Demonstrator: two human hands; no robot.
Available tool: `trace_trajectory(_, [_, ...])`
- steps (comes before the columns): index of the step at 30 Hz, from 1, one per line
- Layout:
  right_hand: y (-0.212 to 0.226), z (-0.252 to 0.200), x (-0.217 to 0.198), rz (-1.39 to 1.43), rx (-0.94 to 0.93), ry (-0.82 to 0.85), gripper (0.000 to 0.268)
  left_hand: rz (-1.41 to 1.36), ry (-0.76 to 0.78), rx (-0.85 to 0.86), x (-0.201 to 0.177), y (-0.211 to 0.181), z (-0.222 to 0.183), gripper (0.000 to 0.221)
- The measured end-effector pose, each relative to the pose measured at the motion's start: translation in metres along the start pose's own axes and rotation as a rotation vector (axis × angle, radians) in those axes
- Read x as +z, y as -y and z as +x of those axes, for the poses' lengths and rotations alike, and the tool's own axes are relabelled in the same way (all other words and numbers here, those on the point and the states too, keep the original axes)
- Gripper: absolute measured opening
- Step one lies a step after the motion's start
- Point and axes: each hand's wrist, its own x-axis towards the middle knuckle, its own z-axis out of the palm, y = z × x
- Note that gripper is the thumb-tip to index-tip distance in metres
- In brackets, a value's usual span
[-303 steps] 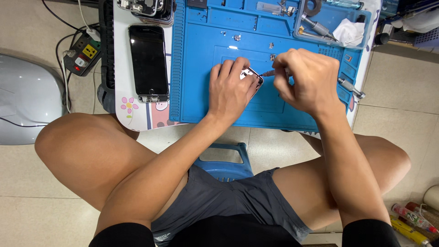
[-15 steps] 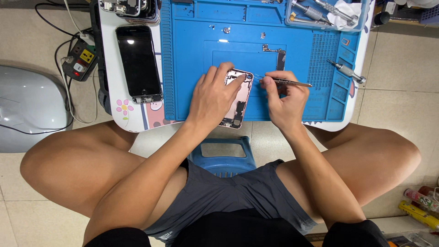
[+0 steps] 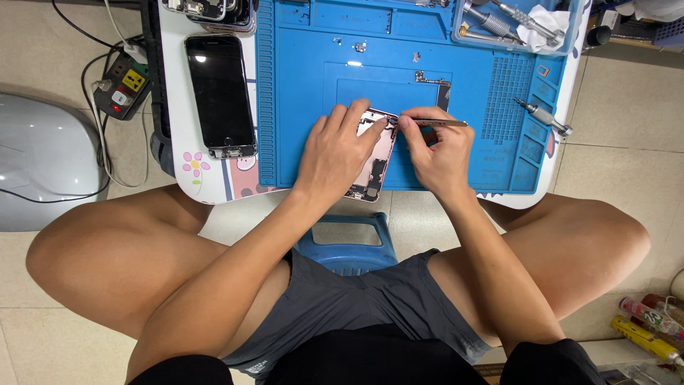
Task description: The person disassembles a smartphone by removing screws and prying open the casing. They use a screwdriver and tweezers to manipulate internal components and connectors on a blue work mat.
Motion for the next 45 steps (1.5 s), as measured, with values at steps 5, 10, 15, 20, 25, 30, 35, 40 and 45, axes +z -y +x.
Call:
trace_trajectory(5, [0.003,0.002,-0.001,-0.005,0.019,0.022,0.009,0.003,-0.009,0.002,-0.001,0.0,0.001,0.015])
trace_trajectory(10, [0.007,0.005,-0.002,-0.001,0.039,0.041,0.01,0.008,-0.02,0.007,0.0,0.001,0.0,0.016])
trace_trajectory(15, [0.01,0.007,-0.005,-0.012,0.068,0.081,0.01,-0.012,0.006,-0.007,-0.006,-0.001,0.003,0.013])
trace_trajectory(20, [0.014,0.009,-0.006,-0.006,0.063,0.108,0.01,-0.013,0.003,-0.005,-0.005,0.0,0.002,0.012])
trace_trajectory(25, [0.015,0.007,-0.004,0.0,0.049,0.105,0.01,-0.012,-0.002,-0.011,-0.006,-0.001,0.002,0.012])
trace_trajectory(30, [0.01,0.006,-0.005,-0.005,-0.002,0.108,0.01,-0.011,-0.009,-0.002,-0.004,0.0,0.002,0.013])
trace_trajectory(35, [0.008,0.005,-0.002,-0.031,-0.068,0.1,0.009,0.0,-0.018,0.001,-0.004,-0.001,0.001,0.014])
trace_trajectory(40, [0.011,0.006,-0.002,-0.063,-0.108,0.096,0.009,0.007,-0.023,0.003,-0.003,-0.001,0.002,0.014])
trace_trajectory(45, [0.012,0.004,-0.002,-0.095,-0.133,0.095,0.007,-0.006,-0.007,-0.003,-0.003,-0.002,0.001,0.014])
